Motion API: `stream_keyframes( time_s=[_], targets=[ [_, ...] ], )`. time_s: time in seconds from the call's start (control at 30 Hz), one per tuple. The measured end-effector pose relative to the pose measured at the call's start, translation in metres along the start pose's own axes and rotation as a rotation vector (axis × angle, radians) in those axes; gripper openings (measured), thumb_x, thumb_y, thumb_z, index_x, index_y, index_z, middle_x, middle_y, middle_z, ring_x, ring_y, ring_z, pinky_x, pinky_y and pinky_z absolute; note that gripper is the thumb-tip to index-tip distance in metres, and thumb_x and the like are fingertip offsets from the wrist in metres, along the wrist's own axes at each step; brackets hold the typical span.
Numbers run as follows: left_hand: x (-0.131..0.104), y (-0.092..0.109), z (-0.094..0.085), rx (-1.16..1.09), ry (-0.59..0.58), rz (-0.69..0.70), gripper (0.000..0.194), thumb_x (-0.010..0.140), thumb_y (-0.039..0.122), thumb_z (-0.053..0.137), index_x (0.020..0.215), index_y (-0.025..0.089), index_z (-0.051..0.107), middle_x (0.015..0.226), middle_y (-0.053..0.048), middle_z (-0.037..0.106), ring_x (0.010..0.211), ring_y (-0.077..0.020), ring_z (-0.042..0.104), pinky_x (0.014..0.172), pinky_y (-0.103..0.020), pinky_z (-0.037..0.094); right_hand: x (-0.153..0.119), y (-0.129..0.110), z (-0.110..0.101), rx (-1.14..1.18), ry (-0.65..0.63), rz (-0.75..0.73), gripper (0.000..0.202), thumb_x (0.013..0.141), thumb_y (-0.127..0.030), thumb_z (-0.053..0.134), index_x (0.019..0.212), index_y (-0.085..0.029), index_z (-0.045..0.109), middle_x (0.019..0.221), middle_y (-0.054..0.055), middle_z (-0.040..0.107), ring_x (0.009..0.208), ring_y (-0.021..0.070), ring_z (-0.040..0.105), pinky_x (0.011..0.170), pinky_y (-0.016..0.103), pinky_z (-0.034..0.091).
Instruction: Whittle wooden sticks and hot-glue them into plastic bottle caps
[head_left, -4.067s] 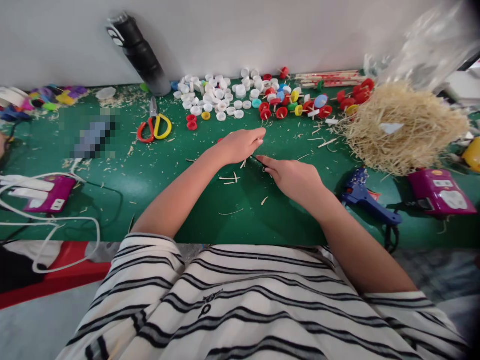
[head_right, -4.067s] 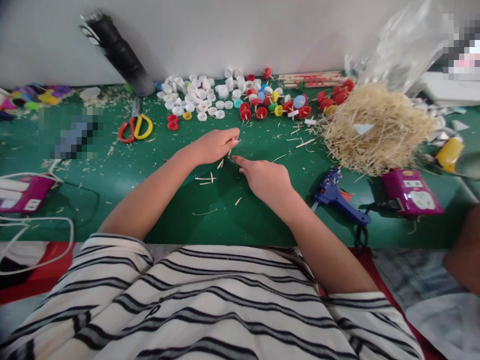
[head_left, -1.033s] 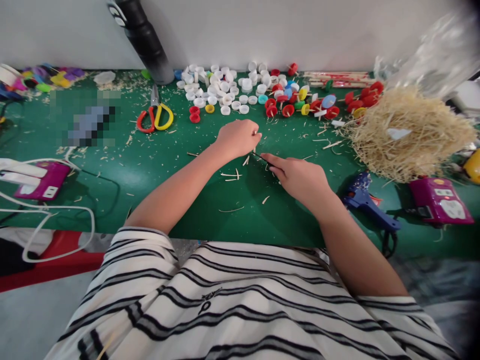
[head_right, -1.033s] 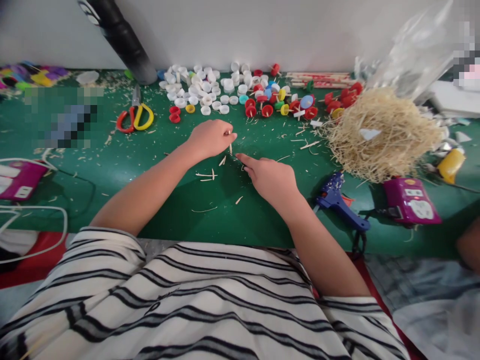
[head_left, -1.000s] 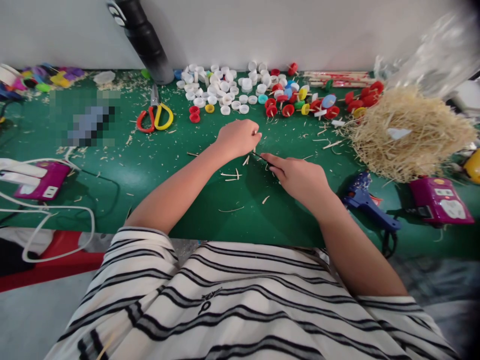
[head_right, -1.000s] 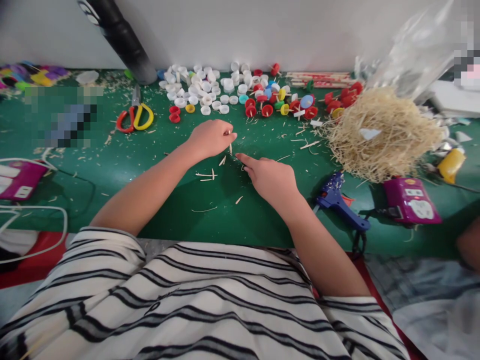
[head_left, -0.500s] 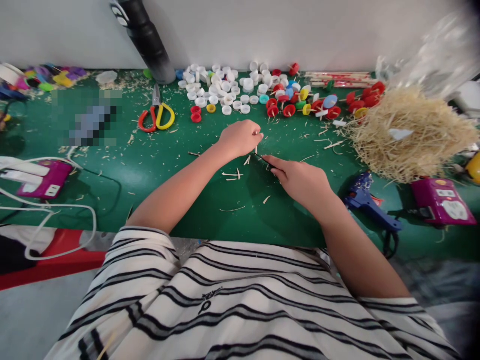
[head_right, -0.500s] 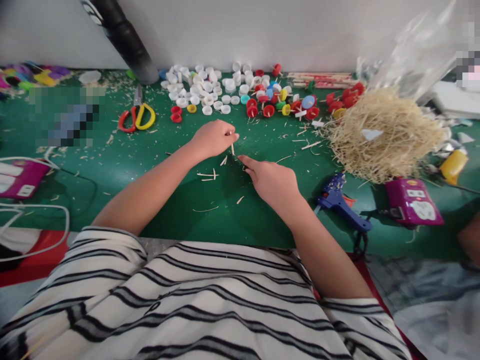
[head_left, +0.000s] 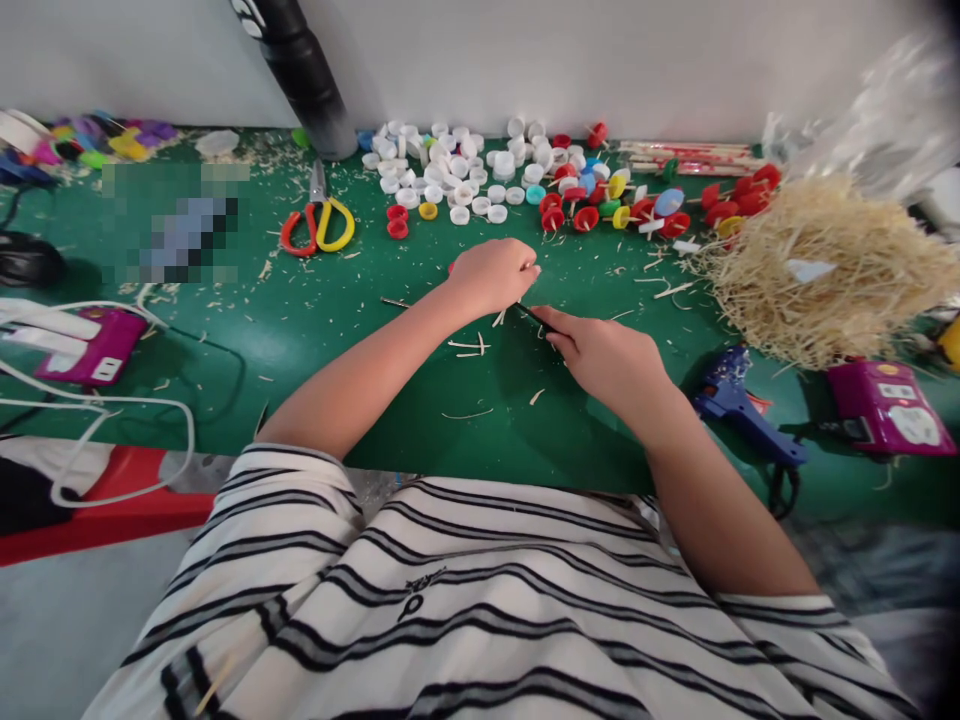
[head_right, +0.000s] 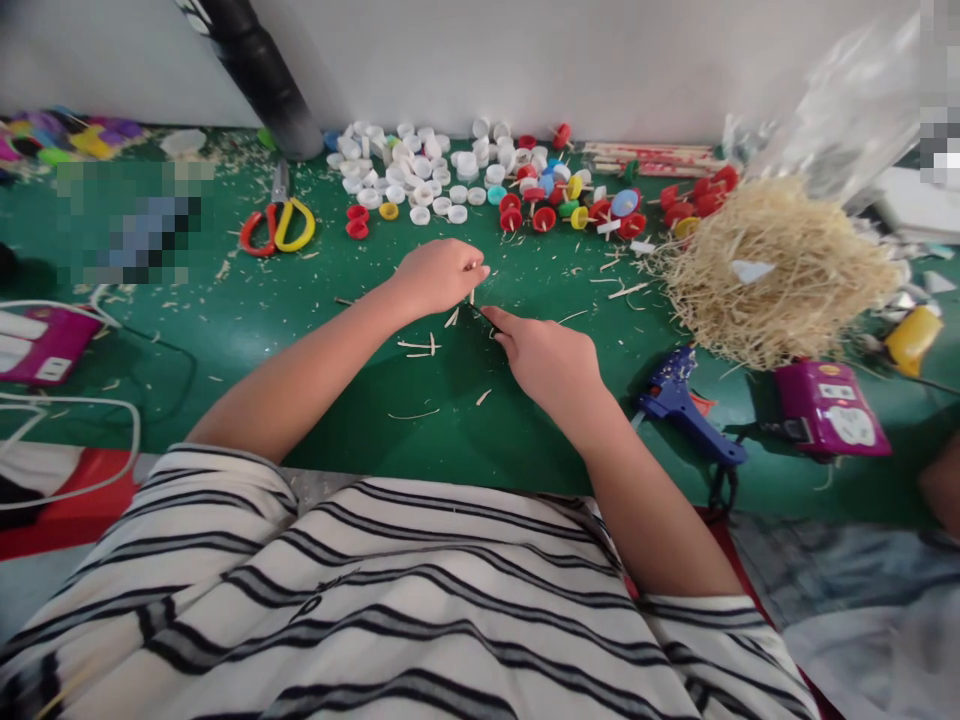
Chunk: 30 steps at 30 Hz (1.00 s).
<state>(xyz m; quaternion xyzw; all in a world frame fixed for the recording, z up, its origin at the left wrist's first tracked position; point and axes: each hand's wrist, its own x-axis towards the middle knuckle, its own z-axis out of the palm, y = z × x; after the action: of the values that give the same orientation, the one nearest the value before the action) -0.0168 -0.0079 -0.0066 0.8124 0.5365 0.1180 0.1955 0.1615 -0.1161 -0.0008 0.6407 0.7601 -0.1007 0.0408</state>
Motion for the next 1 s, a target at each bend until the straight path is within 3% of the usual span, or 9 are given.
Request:
stream_keyframes(
  time_s=[0.33,0.5,0.7,1.0],
  targets=[
    [-0.004,0.003,-0.003,0.007,-0.022,-0.002,0.039,0.1,0.03,0.052,0.065,0.022,0.036,0.063,-0.001,0.046,0.059,-0.0151,0.037,0.062,-0.036,0.024,-0.005,0.008,-0.007,0.086,-0.063,-0.003,0.053,0.112,-0.042,0.035,0.162,-0.048,0.051,0.133,0.003,0.079,0.108,0.0276,0.074,0.074,0.032,0.049],
    [-0.004,0.004,-0.003,0.008,-0.025,-0.003,0.039,0.1,0.03,0.052,0.065,0.022,0.038,0.063,-0.001,0.047,0.059,-0.0146,0.037,0.063,-0.037,0.024,-0.01,0.016,-0.007,0.075,-0.043,0.012,0.051,0.111,-0.044,0.038,0.16,-0.052,0.051,0.125,0.001,0.081,0.105,0.0266,0.074,0.071,0.03,0.046],
    [0.0,-0.005,-0.001,-0.017,-0.029,-0.012,0.038,0.102,0.032,0.051,0.068,0.022,0.036,0.063,-0.001,0.045,0.057,-0.0146,0.036,0.062,-0.037,0.023,-0.006,0.009,-0.005,-0.028,0.01,-0.001,0.053,0.113,-0.048,0.032,0.163,-0.052,0.047,0.118,0.003,0.082,0.094,0.026,0.074,0.064,0.03,0.041],
    [0.003,-0.008,0.003,-0.091,0.001,0.022,0.041,0.102,0.032,0.051,0.065,0.023,0.035,0.06,0.0,0.043,0.058,-0.0155,0.037,0.065,-0.037,0.024,0.0,0.002,0.0,-0.06,0.006,-0.017,0.054,0.113,-0.045,0.032,0.165,-0.048,0.044,0.122,0.006,0.081,0.096,0.0255,0.074,0.065,0.03,0.042]
  ],
)
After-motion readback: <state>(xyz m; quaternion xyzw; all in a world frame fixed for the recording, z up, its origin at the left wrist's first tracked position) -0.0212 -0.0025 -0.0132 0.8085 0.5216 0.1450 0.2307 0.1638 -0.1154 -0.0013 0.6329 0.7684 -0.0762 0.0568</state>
